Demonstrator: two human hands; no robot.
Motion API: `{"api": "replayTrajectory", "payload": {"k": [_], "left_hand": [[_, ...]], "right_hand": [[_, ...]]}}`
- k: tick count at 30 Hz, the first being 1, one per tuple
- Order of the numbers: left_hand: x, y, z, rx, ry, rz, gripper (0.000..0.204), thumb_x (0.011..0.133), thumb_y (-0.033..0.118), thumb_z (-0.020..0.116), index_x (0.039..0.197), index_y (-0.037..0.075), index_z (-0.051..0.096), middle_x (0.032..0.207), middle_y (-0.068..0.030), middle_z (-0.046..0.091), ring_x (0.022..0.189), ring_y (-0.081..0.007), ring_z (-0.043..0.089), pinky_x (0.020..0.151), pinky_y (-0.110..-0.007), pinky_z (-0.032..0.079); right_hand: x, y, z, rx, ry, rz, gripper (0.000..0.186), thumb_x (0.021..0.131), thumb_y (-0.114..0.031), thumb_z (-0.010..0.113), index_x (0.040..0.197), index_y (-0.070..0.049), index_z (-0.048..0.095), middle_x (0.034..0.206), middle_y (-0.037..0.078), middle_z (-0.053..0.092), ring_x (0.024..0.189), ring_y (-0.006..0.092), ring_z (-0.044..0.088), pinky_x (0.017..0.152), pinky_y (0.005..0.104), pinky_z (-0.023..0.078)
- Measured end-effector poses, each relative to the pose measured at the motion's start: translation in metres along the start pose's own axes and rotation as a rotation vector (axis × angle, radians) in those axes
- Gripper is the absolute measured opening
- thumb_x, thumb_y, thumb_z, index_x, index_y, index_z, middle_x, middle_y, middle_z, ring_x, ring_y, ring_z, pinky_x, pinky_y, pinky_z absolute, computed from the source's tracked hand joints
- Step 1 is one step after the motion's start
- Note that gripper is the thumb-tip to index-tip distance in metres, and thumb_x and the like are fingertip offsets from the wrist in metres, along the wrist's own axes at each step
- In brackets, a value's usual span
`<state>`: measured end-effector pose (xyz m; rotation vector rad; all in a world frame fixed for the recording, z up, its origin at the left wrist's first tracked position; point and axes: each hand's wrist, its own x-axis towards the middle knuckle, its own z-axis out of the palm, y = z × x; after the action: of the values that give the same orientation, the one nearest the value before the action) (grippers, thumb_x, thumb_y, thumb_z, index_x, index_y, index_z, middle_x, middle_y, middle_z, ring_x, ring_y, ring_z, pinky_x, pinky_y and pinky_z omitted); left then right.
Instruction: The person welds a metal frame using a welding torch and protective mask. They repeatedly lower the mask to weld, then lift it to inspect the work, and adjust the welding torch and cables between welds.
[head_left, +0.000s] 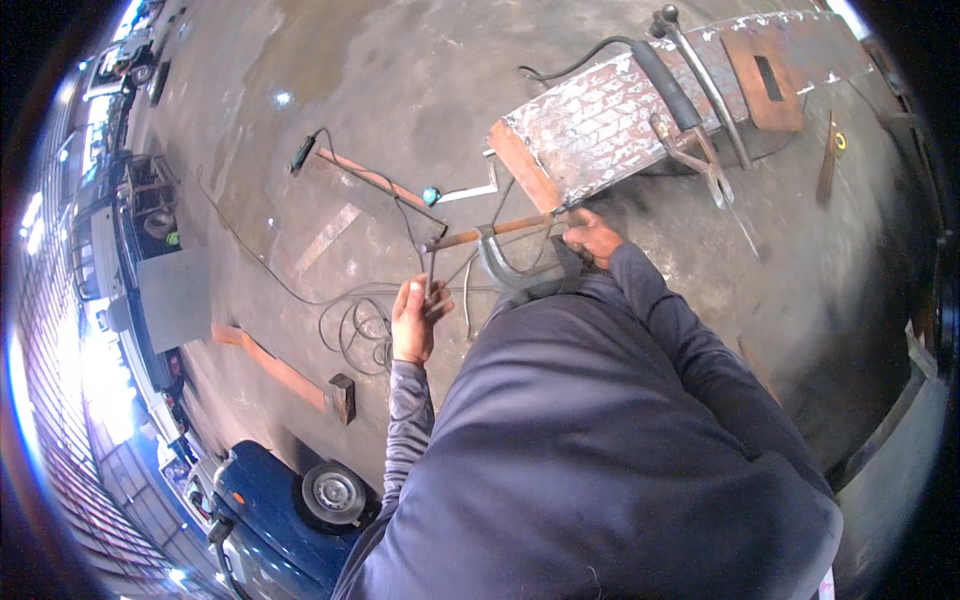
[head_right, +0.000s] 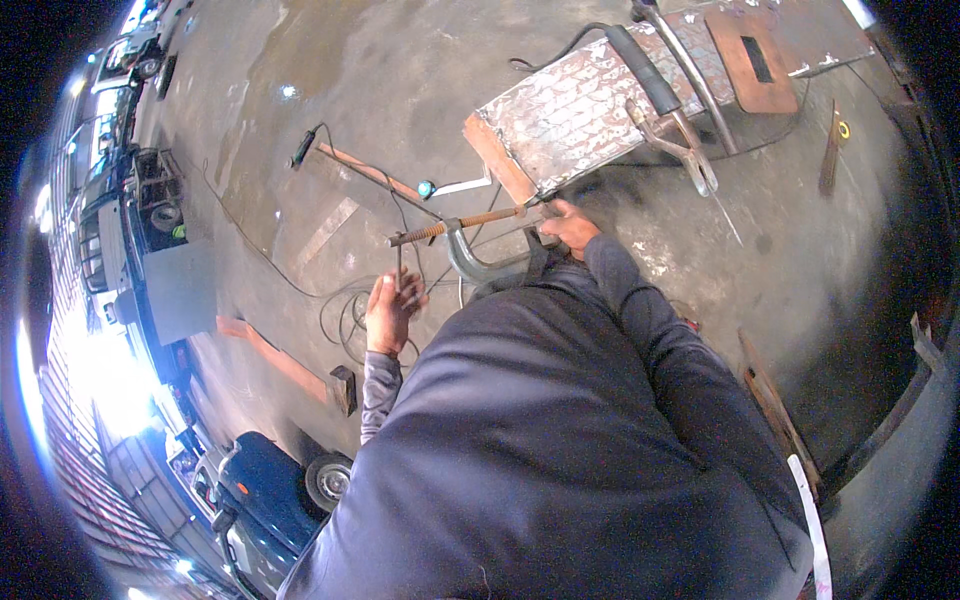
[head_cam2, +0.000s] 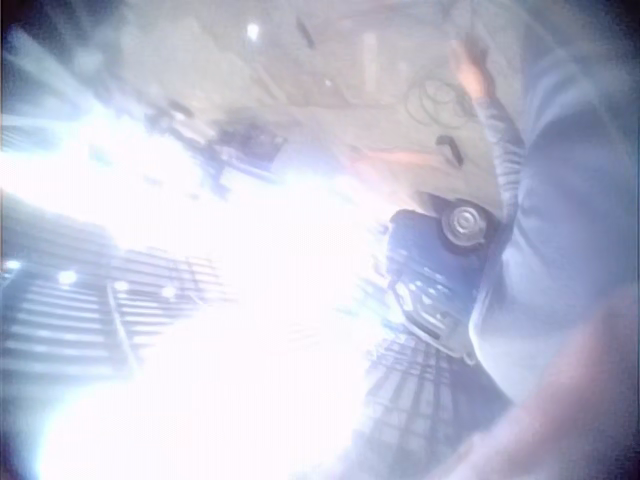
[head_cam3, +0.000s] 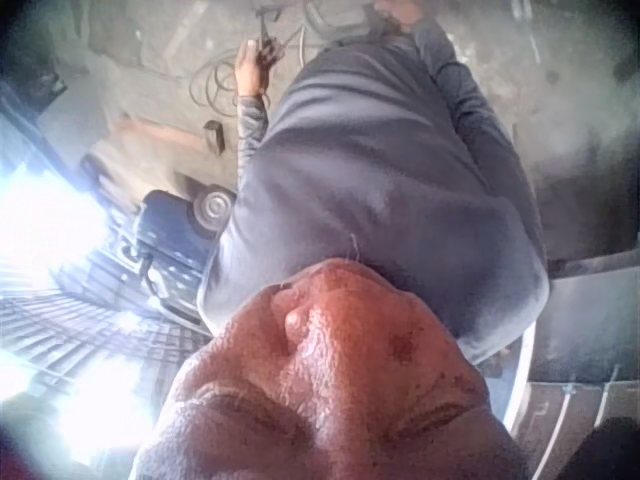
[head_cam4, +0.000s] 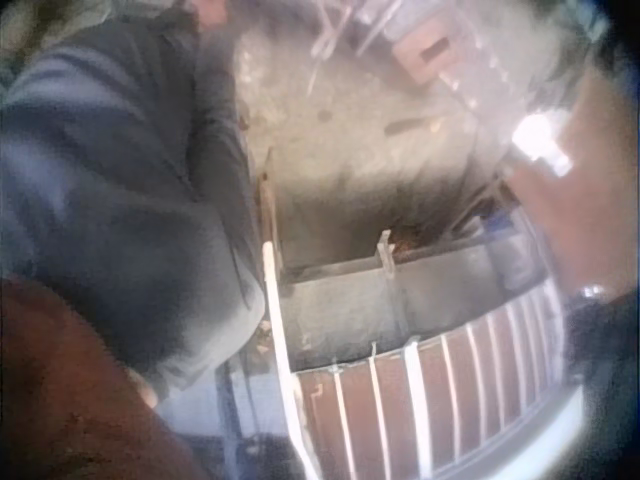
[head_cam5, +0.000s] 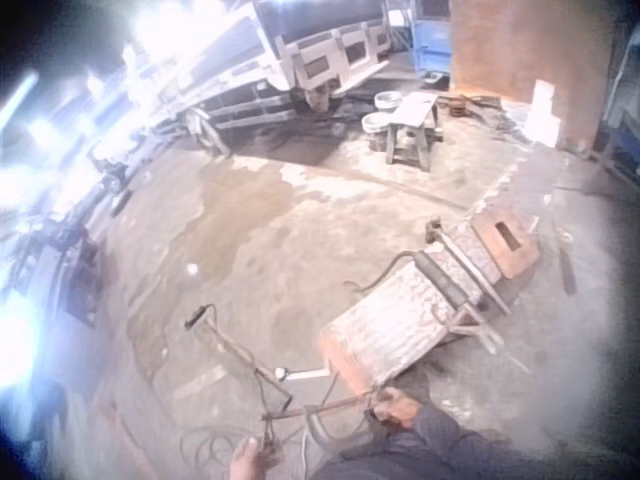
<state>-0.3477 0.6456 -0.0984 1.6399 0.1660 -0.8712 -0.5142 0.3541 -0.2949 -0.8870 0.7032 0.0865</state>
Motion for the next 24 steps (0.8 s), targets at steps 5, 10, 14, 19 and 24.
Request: {"api": "replayTrajectory", "payload": {"k": [5,10,14,19,24], "left_hand": [[0.007,0.059,0.042,0.287,-0.273,0.36,0.039,0.099,0.026,0.048,0.128,-0.001,0.047,0.107,-0.0143,0.063,0.097,-0.0218,0.061,0.089,-0.036,0.048],[0.012,0.067,0.044,0.117,-0.269,0.045,0.032,0.1,0.017,0.044,0.127,0.0,0.045,0.094,-0.0148,0.062,0.084,-0.0206,0.062,0.07,-0.032,0.052],[0.008,0.054,0.044,-0.261,-0.185,-0.132,0.03,0.1,0.013,0.037,0.126,0.001,0.044,0.092,-0.0157,0.063,0.077,-0.0231,0.064,0.064,-0.032,0.054],[0.002,0.054,0.054,-0.416,-0.119,-0.189,0.034,0.099,0.009,0.033,0.131,-0.001,0.039,0.108,-0.0217,0.06,0.084,-0.03,0.066,0.07,-0.037,0.057],[-0.018,0.078,0.068,-0.193,-0.335,-0.136,0.041,0.096,0.002,0.039,0.136,-0.002,0.033,0.114,-0.0187,0.059,0.087,-0.0264,0.065,0.076,-0.035,0.056]], "right_hand": [[0.002,0.004,-0.003,-0.027,0.045,-0.067,0.053,0.072,-0.01,0.068,0.12,0.007,0.052,0.104,0.01,0.06,0.093,0.0188,0.055,0.08,0.03,0.045],[-0.001,-0.002,0.001,-0.061,0.079,-0.151,0.047,0.073,-0.006,0.067,0.118,0.003,0.056,0.103,0.007,0.062,0.091,0.0152,0.058,0.081,0.0287,0.047],[-0.001,-0.001,0.002,0.078,0.066,-0.116,0.05,0.071,-0.007,0.068,0.118,0.006,0.055,0.107,0.009,0.061,0.095,0.0164,0.057,0.086,0.029,0.045],[0.017,0.009,-0.005,-0.108,0.214,-0.19,0.053,0.07,-0.008,0.068,0.118,0.01,0.052,0.098,0.014,0.063,0.088,0.0213,0.059,0.079,0.0322,0.048],[0.006,-0.021,-0.005,-0.115,0.067,-0.003,0.059,0.07,-0.006,0.067,0.123,0.01,0.05,0.11,0.013,0.061,0.096,0.0202,0.059,0.086,0.0308,0.046]]}}
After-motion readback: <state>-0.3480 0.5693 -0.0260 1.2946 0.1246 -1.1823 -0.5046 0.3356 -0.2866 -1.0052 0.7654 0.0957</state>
